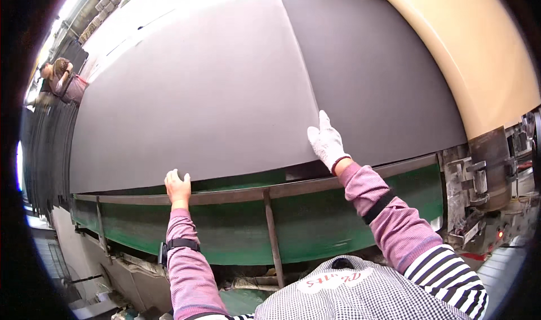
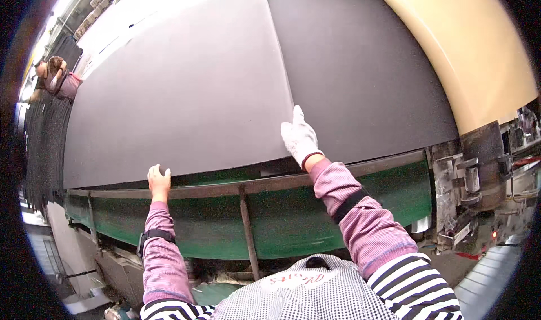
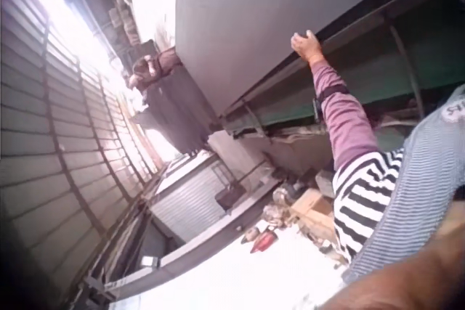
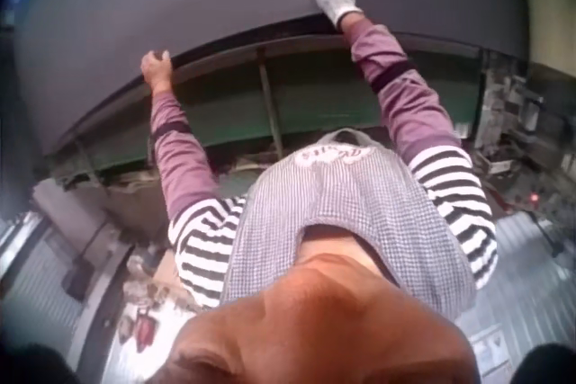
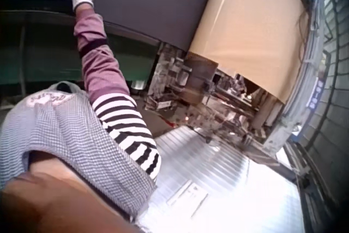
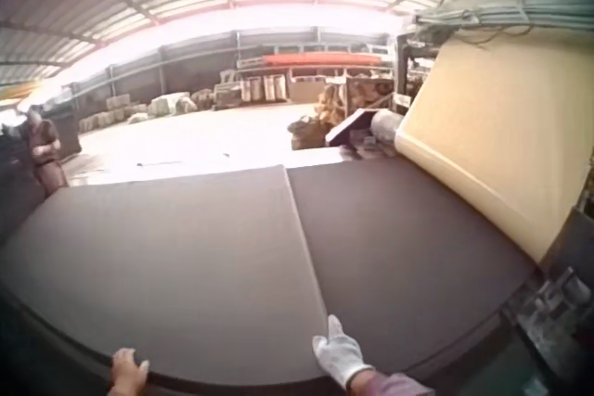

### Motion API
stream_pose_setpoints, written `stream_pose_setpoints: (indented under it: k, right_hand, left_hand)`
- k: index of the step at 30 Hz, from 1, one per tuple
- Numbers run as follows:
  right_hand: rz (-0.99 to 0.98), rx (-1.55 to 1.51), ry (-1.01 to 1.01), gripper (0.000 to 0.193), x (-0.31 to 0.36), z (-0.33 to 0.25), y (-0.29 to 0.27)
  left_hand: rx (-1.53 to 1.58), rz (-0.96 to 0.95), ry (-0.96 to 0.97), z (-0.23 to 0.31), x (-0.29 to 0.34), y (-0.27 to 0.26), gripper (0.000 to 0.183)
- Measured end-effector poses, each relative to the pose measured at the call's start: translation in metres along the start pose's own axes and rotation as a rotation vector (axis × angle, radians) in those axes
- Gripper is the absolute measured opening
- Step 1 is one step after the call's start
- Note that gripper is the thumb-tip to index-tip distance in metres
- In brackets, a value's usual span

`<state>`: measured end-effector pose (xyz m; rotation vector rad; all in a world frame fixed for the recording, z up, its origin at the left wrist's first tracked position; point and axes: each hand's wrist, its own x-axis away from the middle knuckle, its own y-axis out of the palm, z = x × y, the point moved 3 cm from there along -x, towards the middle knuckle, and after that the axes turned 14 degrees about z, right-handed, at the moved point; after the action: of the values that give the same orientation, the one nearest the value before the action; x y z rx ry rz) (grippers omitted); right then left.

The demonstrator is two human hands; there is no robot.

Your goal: Operating an industrial sheet production machine by aligning and managing large flat material sheets on a conveyor belt.

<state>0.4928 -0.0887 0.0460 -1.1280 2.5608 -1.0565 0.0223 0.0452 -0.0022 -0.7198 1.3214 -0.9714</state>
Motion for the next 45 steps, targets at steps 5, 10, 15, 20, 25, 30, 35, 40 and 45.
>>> stream_pose_setpoints:
  k: [5,10,15,20,25,30,35,40,45]
  right_hand:
    - [-0.046,0.147,-0.17,0.074,0.009,0.009,0.011]
    - [-0.191,0.213,-0.086,0.079,0.025,0.022,-0.023]
    - [0.022,0.602,-0.192,0.044,-0.007,0.057,-0.096]
    - [0.086,0.747,-0.105,0.033,-0.02,0.084,-0.118]
    - [0.091,0.684,-0.054,0.059,0.003,0.105,-0.163]
    - [0.112,0.637,0.057,0.06,-0.019,0.14,-0.237]
    - [0.243,0.641,0.064,0.051,-0.046,0.192,-0.288]
    - [0.32,0.632,0.203,0.029,-0.074,0.249,-0.309]
    - [0.251,0.618,0.27,0.033,-0.121,0.298,-0.365]
  left_hand:
    - [-0.045,-0.112,-0.035,-0.036,-0.015,0.016,0.039]
    - [0.05,-0.209,-0.016,-0.035,-0.008,0.003,0.022]
    - [0.296,-0.271,0.136,0.041,0.028,-0.014,0.016]
    - [0.435,-0.362,0.221,0.128,0.057,-0.03,0.024]
    - [0.488,-0.357,0.285,0.129,0.052,-0.036,0.031]
    - [0.307,-0.473,0.189,0.1,0.032,-0.015,0.032]
    - [0.413,-0.474,0.432,0.164,0.052,-0.014,0.028]
    - [0.266,-0.573,0.554,0.271,0.081,-0.044,0.036]
    - [0.236,-0.633,0.645,0.366,0.101,-0.059,0.039]
